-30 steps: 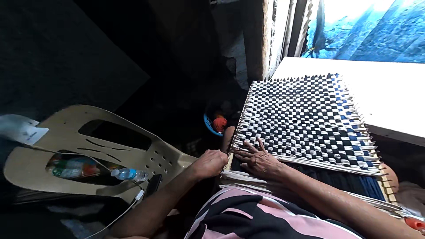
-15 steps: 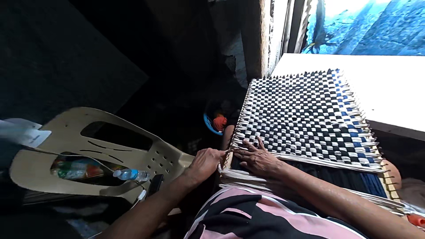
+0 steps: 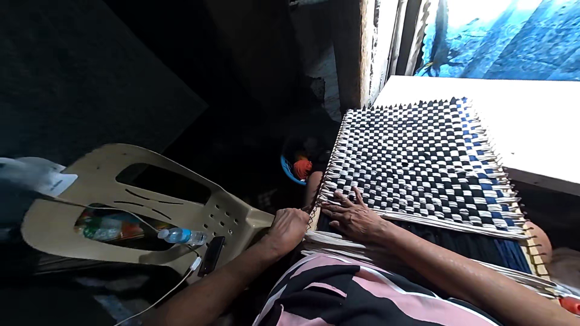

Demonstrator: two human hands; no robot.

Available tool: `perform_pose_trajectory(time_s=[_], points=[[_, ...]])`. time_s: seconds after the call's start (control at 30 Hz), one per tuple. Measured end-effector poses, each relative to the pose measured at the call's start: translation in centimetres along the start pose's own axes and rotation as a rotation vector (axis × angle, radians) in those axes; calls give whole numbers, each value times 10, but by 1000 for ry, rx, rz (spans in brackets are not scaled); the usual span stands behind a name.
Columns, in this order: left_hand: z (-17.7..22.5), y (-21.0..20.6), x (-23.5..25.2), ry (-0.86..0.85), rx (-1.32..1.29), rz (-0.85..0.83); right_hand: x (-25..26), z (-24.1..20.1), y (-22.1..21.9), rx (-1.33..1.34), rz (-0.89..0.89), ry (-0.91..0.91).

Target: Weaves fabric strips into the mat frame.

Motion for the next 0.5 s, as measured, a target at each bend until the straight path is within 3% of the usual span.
perform_pose_trajectory(time_s=[0.37, 0.5], points=[[49, -3, 11, -42, 152, -155, 0, 1, -1, 11, -19, -10], [34, -2, 27, -77, 70, -152, -1, 3, -1, 19, 12, 4]])
Point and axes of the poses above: each hand's wrist, its own x-axis towards the middle knuckle, its own y-axis out of the back of the hand, z = x × y, the point moved 9 cm from there along x, towards the middle knuckle, and after that the axes turned 9 degrees about -y, right-handed, at the moved point
